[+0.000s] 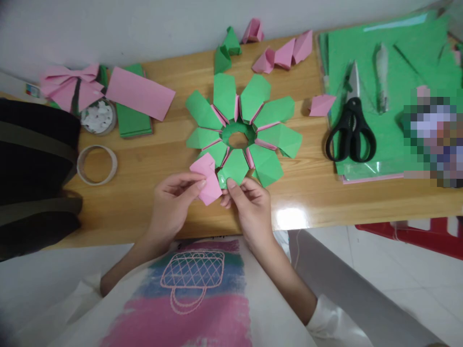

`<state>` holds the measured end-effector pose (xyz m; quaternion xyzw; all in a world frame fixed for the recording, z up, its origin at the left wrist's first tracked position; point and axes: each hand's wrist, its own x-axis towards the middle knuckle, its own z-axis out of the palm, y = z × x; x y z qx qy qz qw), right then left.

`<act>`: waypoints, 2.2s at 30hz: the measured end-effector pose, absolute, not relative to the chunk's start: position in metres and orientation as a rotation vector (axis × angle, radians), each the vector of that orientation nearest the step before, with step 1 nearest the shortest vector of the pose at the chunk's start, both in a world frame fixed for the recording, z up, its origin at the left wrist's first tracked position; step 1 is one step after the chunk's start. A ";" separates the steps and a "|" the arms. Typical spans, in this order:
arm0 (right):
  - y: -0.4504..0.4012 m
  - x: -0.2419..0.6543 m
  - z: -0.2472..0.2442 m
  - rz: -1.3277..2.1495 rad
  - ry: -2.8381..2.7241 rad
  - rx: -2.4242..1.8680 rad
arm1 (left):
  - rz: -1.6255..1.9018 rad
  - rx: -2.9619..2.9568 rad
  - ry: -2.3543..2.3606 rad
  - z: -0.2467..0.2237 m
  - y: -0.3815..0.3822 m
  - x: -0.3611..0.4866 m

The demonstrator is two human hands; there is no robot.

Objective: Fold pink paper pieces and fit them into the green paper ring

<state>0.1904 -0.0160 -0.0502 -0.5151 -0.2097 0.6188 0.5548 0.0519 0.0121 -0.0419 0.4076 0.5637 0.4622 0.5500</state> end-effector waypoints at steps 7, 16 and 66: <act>-0.016 0.191 -0.051 1.457 -0.499 -1.234 | 1.074 0.920 1.349 -0.039 0.014 0.055; -0.019 0.192 -0.053 1.449 -0.557 -1.237 | 1.068 0.837 1.329 -0.038 0.017 0.057; -0.019 0.191 -0.055 1.401 -0.448 -1.186 | 0.755 1.061 1.070 -0.045 0.030 0.036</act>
